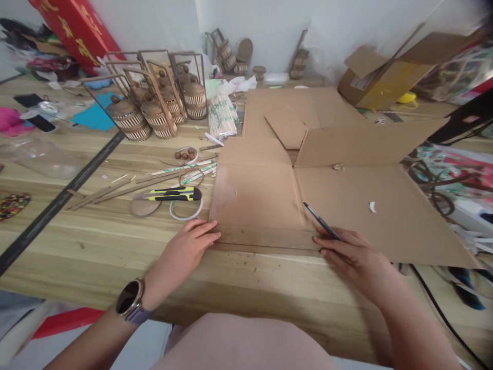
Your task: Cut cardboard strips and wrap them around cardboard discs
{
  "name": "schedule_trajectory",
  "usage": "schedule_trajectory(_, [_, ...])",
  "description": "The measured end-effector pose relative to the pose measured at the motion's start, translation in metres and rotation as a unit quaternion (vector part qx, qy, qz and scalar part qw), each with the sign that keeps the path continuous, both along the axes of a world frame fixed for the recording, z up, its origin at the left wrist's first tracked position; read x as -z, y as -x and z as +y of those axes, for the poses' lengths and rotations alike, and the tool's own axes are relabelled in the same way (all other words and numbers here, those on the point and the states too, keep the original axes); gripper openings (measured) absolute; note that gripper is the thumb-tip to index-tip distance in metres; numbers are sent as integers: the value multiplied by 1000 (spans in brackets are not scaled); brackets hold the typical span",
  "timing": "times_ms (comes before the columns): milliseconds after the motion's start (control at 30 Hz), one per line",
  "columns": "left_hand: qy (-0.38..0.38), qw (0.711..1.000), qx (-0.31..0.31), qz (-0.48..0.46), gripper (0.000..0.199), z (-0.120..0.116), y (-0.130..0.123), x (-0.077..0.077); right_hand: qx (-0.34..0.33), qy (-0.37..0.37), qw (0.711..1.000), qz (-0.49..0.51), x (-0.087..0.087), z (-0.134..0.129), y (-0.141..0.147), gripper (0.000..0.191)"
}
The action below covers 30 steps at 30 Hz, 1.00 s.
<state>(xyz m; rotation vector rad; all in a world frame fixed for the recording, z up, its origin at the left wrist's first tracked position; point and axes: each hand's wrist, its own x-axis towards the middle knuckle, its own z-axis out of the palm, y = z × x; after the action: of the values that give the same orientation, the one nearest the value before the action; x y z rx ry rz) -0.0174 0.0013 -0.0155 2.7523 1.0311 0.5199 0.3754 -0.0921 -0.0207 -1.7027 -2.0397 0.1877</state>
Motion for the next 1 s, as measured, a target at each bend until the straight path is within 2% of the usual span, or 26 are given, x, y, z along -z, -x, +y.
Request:
schedule_trajectory(200, [4,1000,5,-2,34,2,-1,-2,6,-4,999,-36,6,1,-3,27])
schedule_trajectory(533, [14,1000,4,21,33,1,-1,-6,-36,-53,994,-89,13,1,-6,21])
schedule_trajectory(767, [17,1000,8,2,29,1,0,-4,-9,-74,993,-94,10,2,6,21])
schedule_trajectory(1000, [29,1000,4,-1,32,0,1,-3,22,-35,996,-83,8,-1,10,23])
